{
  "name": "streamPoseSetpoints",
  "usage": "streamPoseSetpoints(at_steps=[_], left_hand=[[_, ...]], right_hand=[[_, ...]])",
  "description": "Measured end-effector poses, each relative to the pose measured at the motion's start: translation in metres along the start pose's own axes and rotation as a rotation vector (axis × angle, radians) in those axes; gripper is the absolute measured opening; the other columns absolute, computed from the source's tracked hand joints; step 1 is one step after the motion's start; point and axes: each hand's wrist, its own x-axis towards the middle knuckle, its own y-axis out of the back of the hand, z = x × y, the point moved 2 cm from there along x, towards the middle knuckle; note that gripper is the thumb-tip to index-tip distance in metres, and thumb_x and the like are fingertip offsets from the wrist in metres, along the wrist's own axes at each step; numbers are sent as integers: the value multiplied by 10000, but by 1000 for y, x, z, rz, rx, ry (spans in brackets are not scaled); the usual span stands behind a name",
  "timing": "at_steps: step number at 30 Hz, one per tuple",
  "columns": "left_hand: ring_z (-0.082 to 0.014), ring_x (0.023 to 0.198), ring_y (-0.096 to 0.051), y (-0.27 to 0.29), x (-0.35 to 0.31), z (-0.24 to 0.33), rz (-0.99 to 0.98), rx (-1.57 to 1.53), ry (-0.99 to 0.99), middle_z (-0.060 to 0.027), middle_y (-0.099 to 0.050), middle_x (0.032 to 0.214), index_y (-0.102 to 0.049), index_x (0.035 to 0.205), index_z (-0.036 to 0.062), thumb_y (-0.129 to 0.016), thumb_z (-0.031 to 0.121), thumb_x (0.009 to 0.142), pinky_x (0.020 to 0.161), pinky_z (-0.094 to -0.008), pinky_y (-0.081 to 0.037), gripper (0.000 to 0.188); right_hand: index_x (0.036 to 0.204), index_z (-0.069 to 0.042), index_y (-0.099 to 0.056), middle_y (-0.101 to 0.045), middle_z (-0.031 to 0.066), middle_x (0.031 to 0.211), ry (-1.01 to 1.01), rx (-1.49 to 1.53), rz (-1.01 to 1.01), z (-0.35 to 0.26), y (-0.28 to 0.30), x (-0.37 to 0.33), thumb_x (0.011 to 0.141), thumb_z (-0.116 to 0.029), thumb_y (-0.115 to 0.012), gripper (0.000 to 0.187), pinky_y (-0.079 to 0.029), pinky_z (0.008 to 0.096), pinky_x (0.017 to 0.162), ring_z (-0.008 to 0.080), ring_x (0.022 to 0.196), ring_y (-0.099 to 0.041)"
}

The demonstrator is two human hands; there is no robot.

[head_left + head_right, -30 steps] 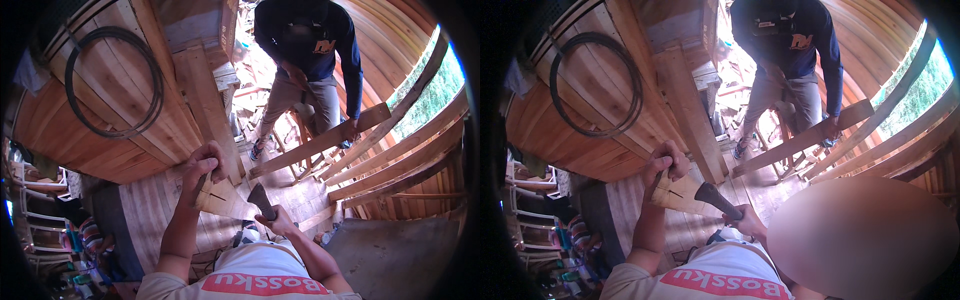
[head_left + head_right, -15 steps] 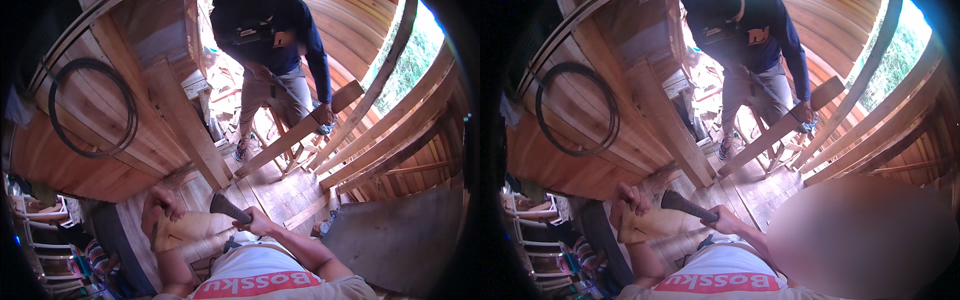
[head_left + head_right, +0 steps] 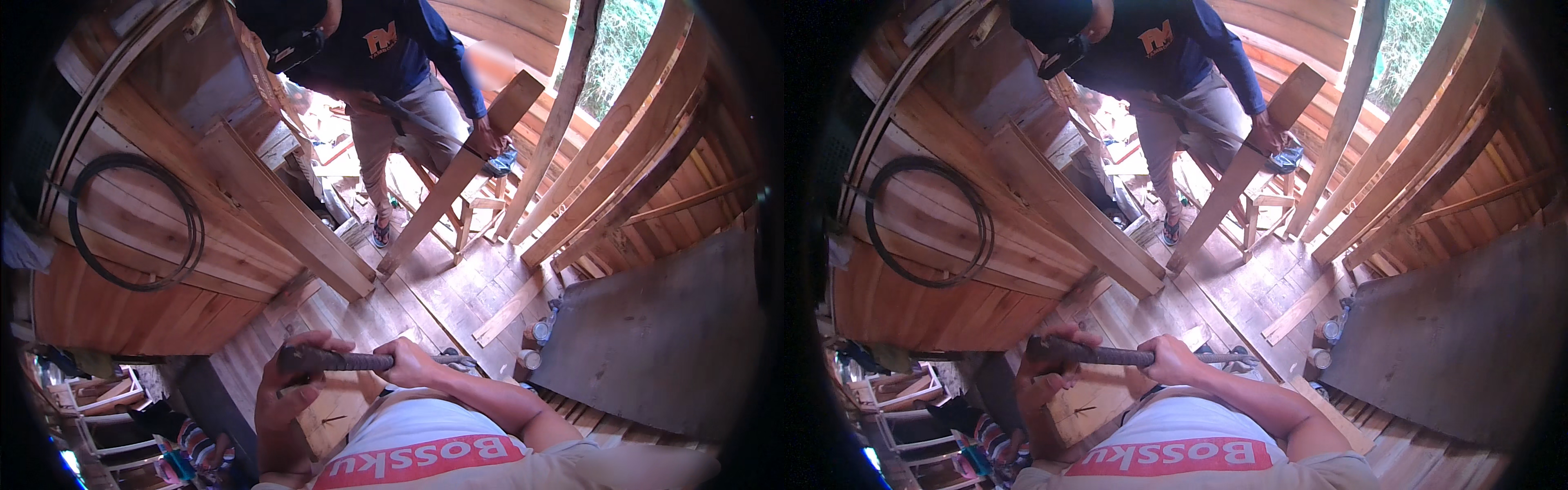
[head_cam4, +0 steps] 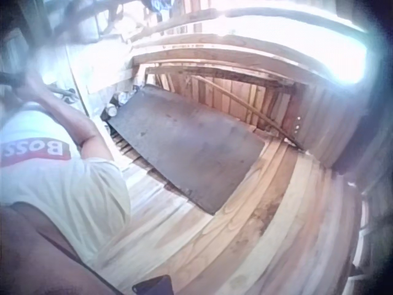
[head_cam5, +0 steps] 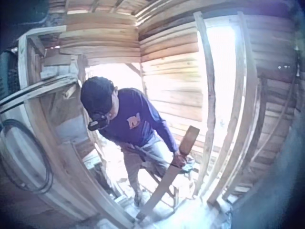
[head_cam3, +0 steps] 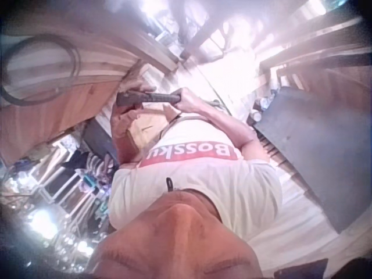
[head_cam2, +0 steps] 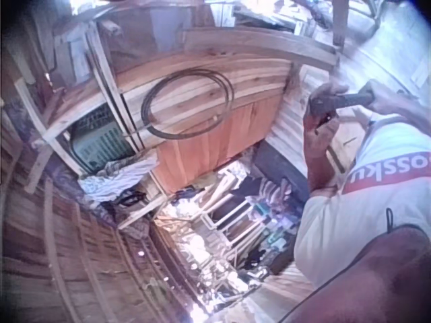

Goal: The person hammers nails into wooden planks to secure them to the floor and wall structures inside a wooden building. They repeatedly pick up nails, position planks, and strike them with a hammer while another person works nearby.

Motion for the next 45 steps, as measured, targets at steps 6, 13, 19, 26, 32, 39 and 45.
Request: streamPoseSetpoints(at_steps=[6, 13, 19, 26, 32, 39, 45], left_hand=[[-81, 616, -440, -1, -14, -11, -15, 8, -33, -156, -588, 818, -535, 906, -26, -621, 407, 788, 591, -199, -354, 458], [-77, 615, -425, -18, -26, -14, 68, 49, -23, -138, -578, 788, -525, 848, -10, -548, 418, 837, 594, -202, -342, 429], [-77, 659, -438, -34, -34, -10, 132, 113, 2, -151, -605, 850, -534, 855, -3, -504, 335, 857, 607, -216, -344, 340], [-254, 1029, -550, -29, -38, -1, -2, 167, 21, -182, -601, 1009, -552, 1002, -47, -556, 194, 836, 938, -375, -388, 292], [-266, 971, -575, -28, -51, -14, 15, 83, -55, -210, -598, 995, -544, 974, -46, -573, 264, 858, 896, -374, -423, 333], [-254, 890, -595, -25, -67, -12, 257, 155, -151, -224, -604, 916, -524, 917, -38, -575, 262, 858, 848, -362, -450, 309], [-234, 787, -596, -3, -70, -16, 387, 133, -209, -214, -609, 848, -512, 880, -31, -572, 248, 847, 740, -320, -471, 287]], right_hand=[[746, -73, -647, -592, 184, 663, 74, -106, 1, 17, -4, -16, 651, -157, -596, 136, -447, 439, 619, 372, 665, -579], [754, -67, -641, -588, 187, 657, 112, -129, -15, 25, 0, -27, 661, -178, -607, 149, -446, 437, 624, 372, 669, -579], [766, -62, -632, -588, 183, 650, 78, -134, -47, 20, 7, -37, 688, -199, -617, 159, -447, 433, 631, 366, 671, -583], [745, -84, -615, -578, 171, 608, 195, -189, 79, -6, 9, -44, 699, -195, -592, 122, -453, 451, 577, 368, 604, -577], [719, -80, -588, -570, 166, 588, 276, -243, 50, -24, 3, -40, 680, -190, -586, 117, -446, 468, 557, 376, 595, -573], [704, -55, -581, -566, 181, 595, 345, -195, -125, -27, -3, -32, 657, -202, -597, 155, -444, 458, 578, 376, 611, -572], [749, -20, -575, -565, 191, 626, 370, -132, -307, -19, -1, -21, 724, -303, -609, 286, -438, 452, 610, 379, 650, -571]])
